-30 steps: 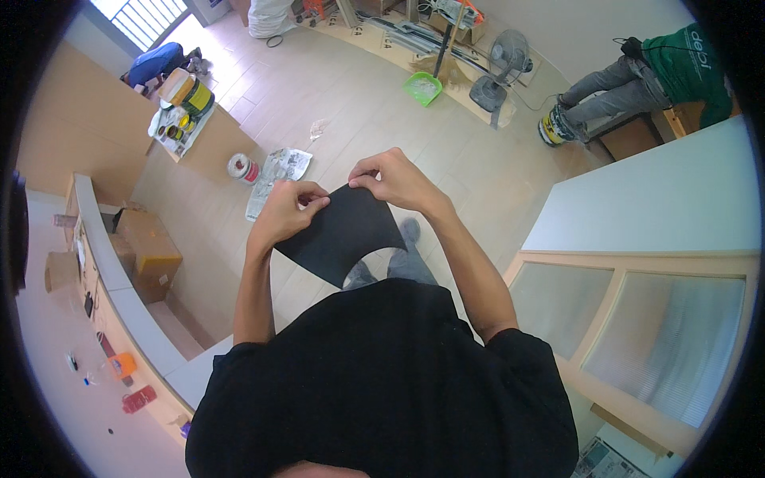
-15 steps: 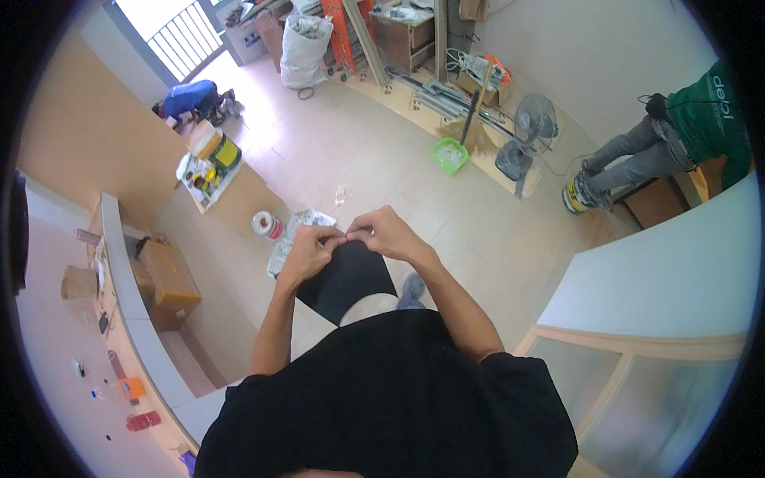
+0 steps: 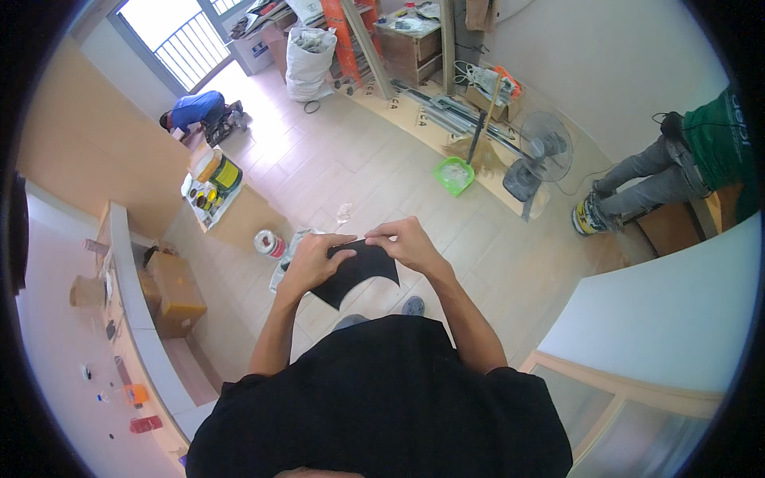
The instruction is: The person marks a wooden cabinet door with a pencil, then retrieves a black sheet from a cardboard box. They fold the sheet and cut it with a utility knife on a countertop.
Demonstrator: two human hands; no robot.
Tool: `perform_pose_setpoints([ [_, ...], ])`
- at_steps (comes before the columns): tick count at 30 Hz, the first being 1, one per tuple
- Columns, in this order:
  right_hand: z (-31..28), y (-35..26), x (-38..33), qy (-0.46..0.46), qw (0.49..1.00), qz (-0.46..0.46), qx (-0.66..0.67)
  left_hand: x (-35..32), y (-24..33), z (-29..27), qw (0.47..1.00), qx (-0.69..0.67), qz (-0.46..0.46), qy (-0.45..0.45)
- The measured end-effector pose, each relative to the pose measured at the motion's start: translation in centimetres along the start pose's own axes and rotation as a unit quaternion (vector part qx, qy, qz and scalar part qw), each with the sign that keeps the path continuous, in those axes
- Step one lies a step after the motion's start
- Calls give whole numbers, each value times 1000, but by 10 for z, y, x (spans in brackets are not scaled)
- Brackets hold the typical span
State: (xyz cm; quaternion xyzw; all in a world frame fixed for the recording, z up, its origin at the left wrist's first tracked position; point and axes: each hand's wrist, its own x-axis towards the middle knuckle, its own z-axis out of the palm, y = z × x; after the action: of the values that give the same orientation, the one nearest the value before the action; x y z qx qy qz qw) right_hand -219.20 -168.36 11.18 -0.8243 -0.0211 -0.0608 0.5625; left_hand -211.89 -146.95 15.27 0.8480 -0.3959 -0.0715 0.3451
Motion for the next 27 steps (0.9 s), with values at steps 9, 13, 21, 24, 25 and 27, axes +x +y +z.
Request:
perform_pose_setpoints([
  [9, 28, 25, 5, -128, 989, 27, 70, -25, -41, 4, 994, 90, -52, -40],
  [13, 70, 24, 8, -218, 973, 40, 71, -64, -69, -2, 992, 93, -80, -40],
  [21, 218, -41, 30, -329, 940, -67, -50, -217, -121, -47, 970, 70, -218, 78],
  [24, 286, -65, 25, -386, 915, -97, -62, -288, -134, -75, 958, 67, -253, 121],
  [25, 309, -69, 23, -407, 903, -118, -71, -311, -137, -83, 953, 76, -263, 131],
  [27, 356, -97, 13, -453, 883, -113, -45, -361, -150, -92, 942, 97, -285, 149],
])
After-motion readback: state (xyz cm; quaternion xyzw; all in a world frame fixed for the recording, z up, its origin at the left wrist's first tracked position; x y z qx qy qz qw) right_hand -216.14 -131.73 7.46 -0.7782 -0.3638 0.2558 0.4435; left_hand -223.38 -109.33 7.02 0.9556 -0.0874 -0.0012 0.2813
